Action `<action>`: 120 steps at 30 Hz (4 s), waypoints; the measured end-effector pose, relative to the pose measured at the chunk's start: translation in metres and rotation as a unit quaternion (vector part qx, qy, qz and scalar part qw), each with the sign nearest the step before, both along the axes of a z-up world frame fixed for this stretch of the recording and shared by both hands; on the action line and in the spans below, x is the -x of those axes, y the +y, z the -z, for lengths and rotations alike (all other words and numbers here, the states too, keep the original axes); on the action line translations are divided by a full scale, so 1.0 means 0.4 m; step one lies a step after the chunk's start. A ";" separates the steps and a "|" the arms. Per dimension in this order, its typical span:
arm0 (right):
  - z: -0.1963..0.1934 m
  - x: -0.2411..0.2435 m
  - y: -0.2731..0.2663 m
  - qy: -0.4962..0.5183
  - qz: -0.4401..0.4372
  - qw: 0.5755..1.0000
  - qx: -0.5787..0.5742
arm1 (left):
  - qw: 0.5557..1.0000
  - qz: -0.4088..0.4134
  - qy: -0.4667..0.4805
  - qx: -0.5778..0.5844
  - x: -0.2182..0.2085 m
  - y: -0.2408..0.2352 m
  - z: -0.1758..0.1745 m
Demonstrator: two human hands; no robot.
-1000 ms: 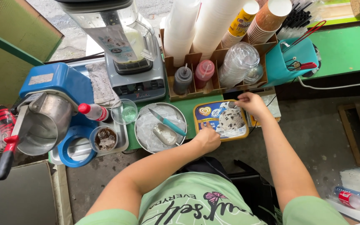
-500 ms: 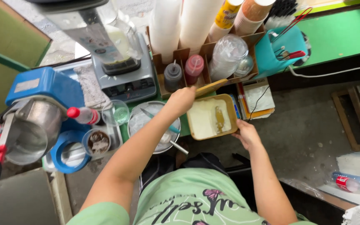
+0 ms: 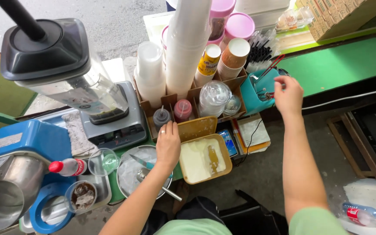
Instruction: The person retrieves a bottle of dark syrup from a refrigerator and pours it into a plastic cup containing ice. They then scoop vanilla ice cream into the cup using an ice cream scoop, drizzle chocolate syrup over the ice cream, and place the cup into a plastic bag.
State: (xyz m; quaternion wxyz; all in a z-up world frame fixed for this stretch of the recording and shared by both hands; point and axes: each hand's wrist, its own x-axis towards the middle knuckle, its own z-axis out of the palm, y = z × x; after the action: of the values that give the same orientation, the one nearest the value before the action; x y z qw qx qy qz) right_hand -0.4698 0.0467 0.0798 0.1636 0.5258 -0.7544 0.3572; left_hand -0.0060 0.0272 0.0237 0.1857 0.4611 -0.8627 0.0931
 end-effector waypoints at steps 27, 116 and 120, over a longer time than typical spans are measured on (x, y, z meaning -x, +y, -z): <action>-0.174 0.052 -0.046 -0.411 0.019 0.876 -0.251 | 0.984 0.106 0.074 -0.119 0.147 0.098 -0.037; 0.088 -0.752 0.297 -0.414 -0.011 0.738 -0.533 | 0.872 -0.078 0.267 -0.403 -0.015 0.251 0.223; 0.120 -0.732 0.267 -0.287 0.007 0.761 -0.581 | 0.848 -0.088 0.266 -0.449 -0.007 0.212 0.246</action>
State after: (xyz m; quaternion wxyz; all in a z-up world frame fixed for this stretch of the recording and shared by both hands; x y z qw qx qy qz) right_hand -0.1771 0.1533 0.0316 -0.3951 0.3879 -0.8325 -0.0167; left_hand -0.0033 0.1120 -0.0746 0.1718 0.5753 -0.6836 -0.4149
